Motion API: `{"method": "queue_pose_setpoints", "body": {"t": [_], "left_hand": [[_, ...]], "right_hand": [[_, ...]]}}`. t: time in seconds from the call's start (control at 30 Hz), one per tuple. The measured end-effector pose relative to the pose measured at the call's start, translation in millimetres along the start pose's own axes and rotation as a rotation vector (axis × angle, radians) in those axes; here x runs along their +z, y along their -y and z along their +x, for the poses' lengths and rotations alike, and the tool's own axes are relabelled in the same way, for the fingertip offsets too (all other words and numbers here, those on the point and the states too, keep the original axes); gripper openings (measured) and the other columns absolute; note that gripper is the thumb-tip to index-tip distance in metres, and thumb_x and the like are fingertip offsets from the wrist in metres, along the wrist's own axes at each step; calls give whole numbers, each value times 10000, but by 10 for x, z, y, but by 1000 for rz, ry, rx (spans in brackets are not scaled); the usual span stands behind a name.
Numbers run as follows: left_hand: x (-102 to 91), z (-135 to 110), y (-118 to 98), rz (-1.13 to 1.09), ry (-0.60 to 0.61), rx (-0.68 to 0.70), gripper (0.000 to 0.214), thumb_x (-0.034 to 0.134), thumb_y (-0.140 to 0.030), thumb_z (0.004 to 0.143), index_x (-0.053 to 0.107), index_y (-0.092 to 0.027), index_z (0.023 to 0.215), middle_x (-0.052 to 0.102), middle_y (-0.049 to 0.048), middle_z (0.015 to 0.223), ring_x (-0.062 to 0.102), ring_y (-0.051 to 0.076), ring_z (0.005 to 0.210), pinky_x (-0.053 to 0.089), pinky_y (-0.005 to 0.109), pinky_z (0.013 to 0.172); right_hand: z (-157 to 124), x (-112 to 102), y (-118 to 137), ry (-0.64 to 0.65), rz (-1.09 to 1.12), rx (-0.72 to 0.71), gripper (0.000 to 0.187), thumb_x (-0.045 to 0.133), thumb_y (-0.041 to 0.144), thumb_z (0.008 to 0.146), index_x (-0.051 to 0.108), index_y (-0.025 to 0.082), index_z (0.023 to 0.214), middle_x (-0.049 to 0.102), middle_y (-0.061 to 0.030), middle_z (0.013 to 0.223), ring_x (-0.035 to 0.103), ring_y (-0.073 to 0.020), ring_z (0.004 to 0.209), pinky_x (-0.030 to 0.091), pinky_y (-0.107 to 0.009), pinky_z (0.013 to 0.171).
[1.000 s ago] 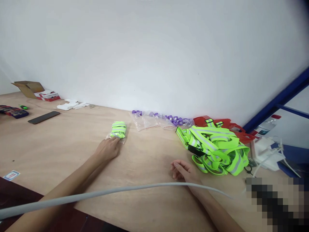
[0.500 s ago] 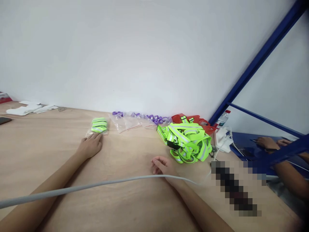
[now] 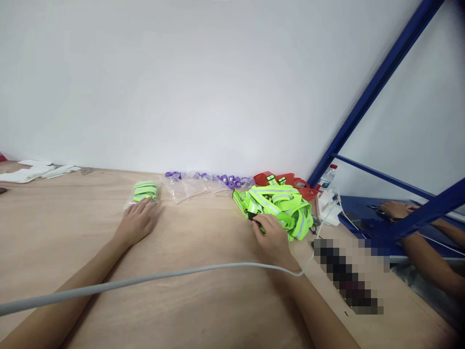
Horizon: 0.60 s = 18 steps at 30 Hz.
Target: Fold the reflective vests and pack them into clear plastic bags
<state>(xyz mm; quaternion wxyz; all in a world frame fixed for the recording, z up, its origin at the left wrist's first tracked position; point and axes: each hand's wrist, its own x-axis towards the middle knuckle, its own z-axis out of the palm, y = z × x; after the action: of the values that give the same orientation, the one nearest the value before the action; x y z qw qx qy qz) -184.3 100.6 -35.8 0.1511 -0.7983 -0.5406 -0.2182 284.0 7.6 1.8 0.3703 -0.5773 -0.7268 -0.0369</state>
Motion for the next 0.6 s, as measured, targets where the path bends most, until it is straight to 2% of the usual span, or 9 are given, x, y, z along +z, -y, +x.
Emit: {"method": "queue_pose_setpoints", "body": {"t": [0.1, 0.27, 0.43, 0.6], "left_hand": [[12, 0, 7, -2, 0, -3, 496, 390, -314, 907, 596, -179, 1337, 538, 176, 1499, 534, 394, 1327, 425, 581, 1069], [20, -9, 31, -55, 7, -9, 465, 387, -330, 920, 615, -201, 1304, 547, 164, 1491, 546, 389, 1310, 451, 582, 1036], [48, -16, 54, -107, 32, -8, 422, 399, -318, 907, 643, -226, 1239, 555, 147, 1487, 556, 372, 1309, 457, 570, 1041], [93, -15, 78, -135, 53, -8, 405, 403, -317, 902, 671, -220, 1189, 562, 142, 1485, 569, 368, 1299, 439, 574, 1077]], "right_hand": [[65, -57, -189, -32, -207, -61, 227, 532, 237, 983, 749, 184, 939, 727, -158, 1204, 591, -321, 1199, 423, -460, 1025], [51, -22, -364, -8, -459, -134, 242, 539, 197, 989, 777, 179, 946, 726, -151, 1252, 591, -323, 1178, 422, -442, 957], [54, 21, -424, 76, -600, -177, 193, 603, 241, 980, 782, 215, 1046, 726, -111, 1274, 588, -305, 1176, 419, -412, 935], [97, 40, -429, 152, -674, -143, 189, 670, 271, 948, 765, 212, 1100, 706, -117, 1299, 568, -306, 1204, 426, -407, 931]]}}
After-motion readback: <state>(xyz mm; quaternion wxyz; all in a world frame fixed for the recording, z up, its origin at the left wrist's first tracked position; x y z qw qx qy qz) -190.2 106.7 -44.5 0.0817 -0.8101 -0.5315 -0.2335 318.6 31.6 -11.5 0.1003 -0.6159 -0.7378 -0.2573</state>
